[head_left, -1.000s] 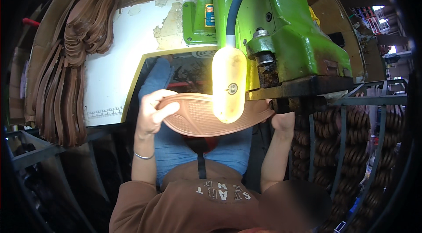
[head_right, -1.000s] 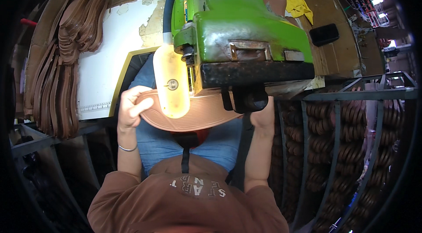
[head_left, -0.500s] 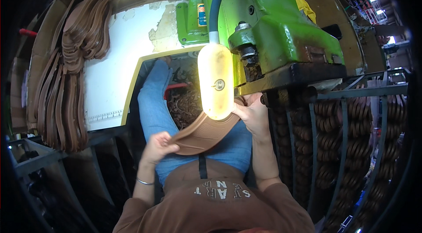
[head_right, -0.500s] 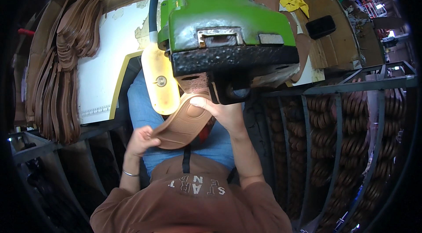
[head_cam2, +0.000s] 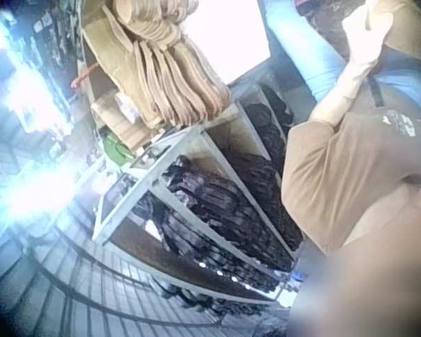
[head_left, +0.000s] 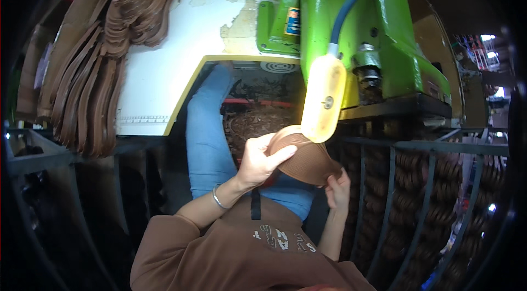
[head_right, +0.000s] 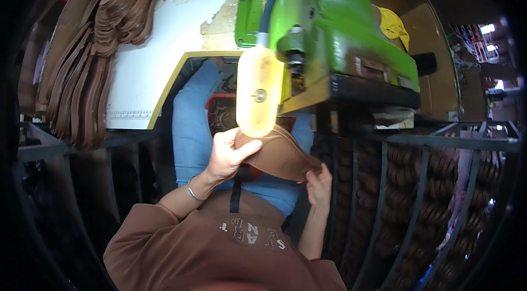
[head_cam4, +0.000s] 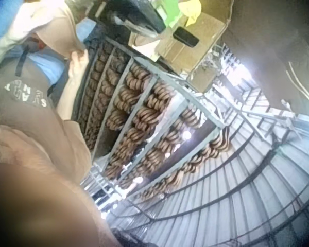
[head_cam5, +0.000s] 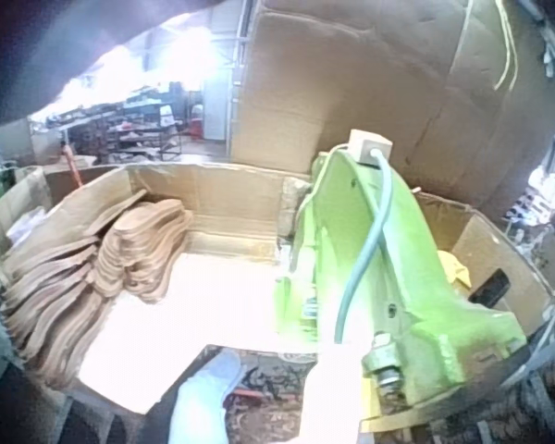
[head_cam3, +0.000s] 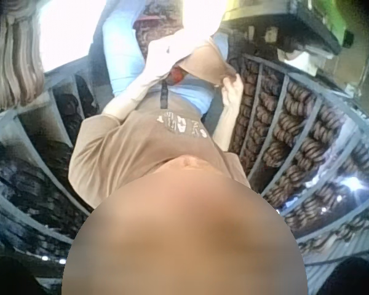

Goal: Using an industrial machine to process or stitch the edges of shoe insoles.

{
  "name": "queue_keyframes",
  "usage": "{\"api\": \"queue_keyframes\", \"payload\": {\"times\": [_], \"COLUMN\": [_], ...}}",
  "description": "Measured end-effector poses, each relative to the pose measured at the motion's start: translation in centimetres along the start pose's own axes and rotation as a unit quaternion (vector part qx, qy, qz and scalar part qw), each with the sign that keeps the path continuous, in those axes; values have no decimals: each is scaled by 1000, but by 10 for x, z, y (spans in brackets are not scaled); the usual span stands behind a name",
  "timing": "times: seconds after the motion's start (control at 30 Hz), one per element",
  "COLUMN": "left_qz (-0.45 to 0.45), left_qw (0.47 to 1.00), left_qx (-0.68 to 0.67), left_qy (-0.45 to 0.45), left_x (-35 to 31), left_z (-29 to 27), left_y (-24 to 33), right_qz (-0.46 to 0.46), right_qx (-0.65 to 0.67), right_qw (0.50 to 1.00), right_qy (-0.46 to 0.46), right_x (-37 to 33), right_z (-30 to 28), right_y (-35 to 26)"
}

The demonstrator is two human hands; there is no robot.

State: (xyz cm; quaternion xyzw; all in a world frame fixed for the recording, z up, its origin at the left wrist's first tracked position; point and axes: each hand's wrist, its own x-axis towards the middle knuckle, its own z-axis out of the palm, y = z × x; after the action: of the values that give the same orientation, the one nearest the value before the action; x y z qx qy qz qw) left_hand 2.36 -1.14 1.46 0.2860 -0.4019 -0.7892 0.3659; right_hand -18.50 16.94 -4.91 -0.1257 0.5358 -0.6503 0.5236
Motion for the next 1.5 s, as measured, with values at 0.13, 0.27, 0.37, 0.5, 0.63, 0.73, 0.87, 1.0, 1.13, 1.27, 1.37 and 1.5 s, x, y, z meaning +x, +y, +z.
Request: {"api": "queue_keyframes", "payload": {"times": [0.13, 0.27, 0.37, 0.5, 0.63, 0.73, 0.87, 1.0, 1.13, 1.27, 1.37, 1.5], "left_qz": [11, 19, 40, 52, 54, 79, 40, 89, 56, 73, 181, 341], "left_qw": [997, 984, 988, 995, 993, 981, 990, 990, 998, 989, 974, 711], "left_qx": [66, 159, 128, 62, 99, 176, 132, 110, 12, 114, 107, 531], "left_qy": [-31, -73, -81, -52, 34, 24, -7, 1, 24, 66, 80, 310], "left_x": [20, 50, 56, 41, 22, 18, 24, 20, 8, -1, 33, 101], "left_z": [25, 29, 22, 13, 8, 5, -1, -17, -54, -97, -121, -171], "left_y": [-7, -10, -13, -13, 7, 19, 16, 26, 53, 86, 125, 216], "right_qz": [72, 108, 96, 114, 62, -60, -135, -114, -115, -106, -53, -36], "right_qx": [64, 98, 60, 25, -48, -94, -139, -149, -140, -118, -79, -100], "right_qw": [995, 989, 993, 992, 997, 992, 979, 982, 981, 984, 991, 993], "right_qy": [14, -3, -31, -40, 23, 57, 68, -27, -76, -78, -92, -43], "right_x": [-37, -53, -58, -62, -56, -30, 20, 54, 68, 62, 58, 44], "right_z": [2, 23, 39, 31, 13, 19, 17, 33, 74, 125, 114, 48], "right_y": [41, 62, 59, 34, -17, -61, -102, -110, -86, -63, -55, -62]}}
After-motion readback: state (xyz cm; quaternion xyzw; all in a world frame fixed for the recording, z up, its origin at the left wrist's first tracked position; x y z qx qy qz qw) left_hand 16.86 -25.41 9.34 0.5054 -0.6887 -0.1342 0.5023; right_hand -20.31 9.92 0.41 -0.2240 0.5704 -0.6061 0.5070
